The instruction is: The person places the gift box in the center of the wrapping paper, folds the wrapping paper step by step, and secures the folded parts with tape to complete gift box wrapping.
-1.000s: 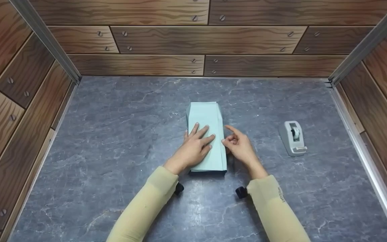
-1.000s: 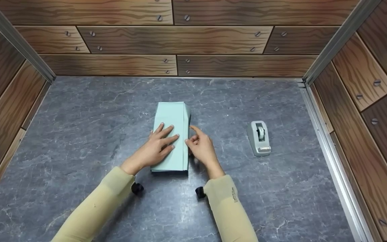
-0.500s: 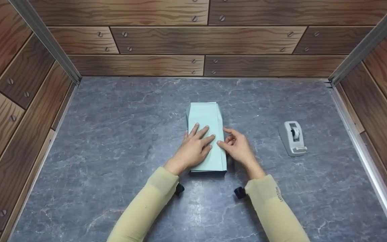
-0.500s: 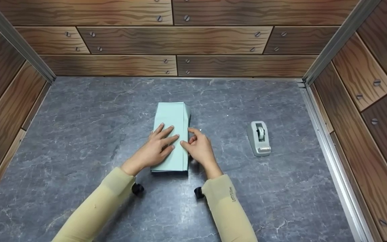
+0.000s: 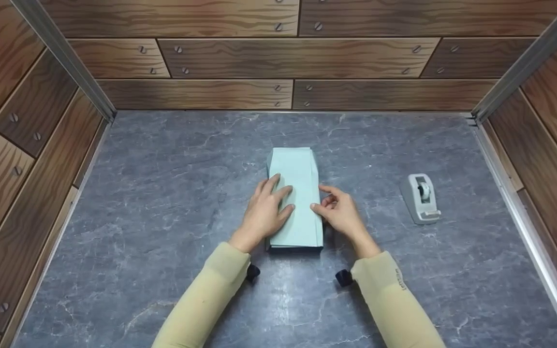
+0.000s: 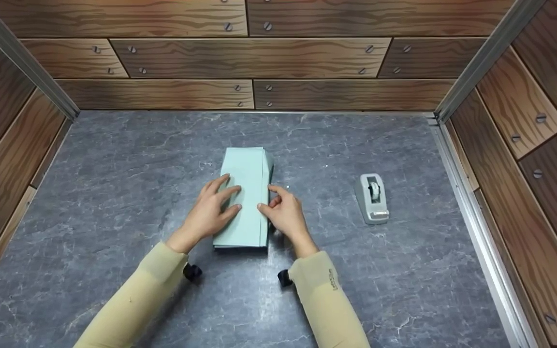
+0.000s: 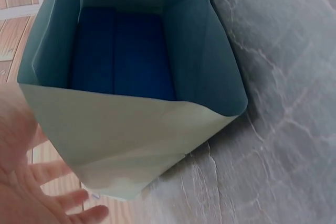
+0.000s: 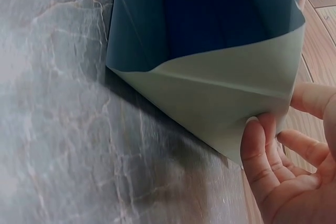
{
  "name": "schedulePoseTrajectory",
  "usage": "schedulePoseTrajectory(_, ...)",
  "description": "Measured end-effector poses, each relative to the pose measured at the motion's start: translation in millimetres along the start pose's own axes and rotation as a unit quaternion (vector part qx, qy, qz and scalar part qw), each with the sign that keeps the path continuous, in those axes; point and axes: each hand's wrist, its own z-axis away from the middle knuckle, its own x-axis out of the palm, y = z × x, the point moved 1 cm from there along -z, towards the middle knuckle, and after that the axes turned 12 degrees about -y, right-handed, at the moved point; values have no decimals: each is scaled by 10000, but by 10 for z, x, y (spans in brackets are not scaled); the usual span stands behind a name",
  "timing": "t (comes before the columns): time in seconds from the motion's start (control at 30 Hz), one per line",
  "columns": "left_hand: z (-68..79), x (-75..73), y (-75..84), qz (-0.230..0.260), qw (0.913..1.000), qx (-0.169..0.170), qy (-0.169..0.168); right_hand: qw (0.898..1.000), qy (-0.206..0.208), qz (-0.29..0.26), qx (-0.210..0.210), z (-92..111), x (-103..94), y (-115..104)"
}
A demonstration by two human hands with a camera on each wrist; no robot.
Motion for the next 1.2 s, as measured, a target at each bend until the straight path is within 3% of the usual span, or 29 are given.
schedulePoseTrajectory(0.23, 21, -11, -24, 67, 9993, -62, -361, 9999, 27, 93, 77, -14, 16, -6)
schedulePoseTrajectory(0.57, 19, -5, -34, 83, 9990, -128, -413, 9999, 52, 91, 5, 5, 26, -15)
schedulePoseTrajectory(0.83, 24, 8, -31, 179, 9987, -197, -430, 9999, -52, -103, -99, 109, 17, -250)
schedulePoseTrajectory(1.2, 23, -9, -26, 282, 9977, -324, -528, 9986, -74, 516, -83, 31, 4, 11)
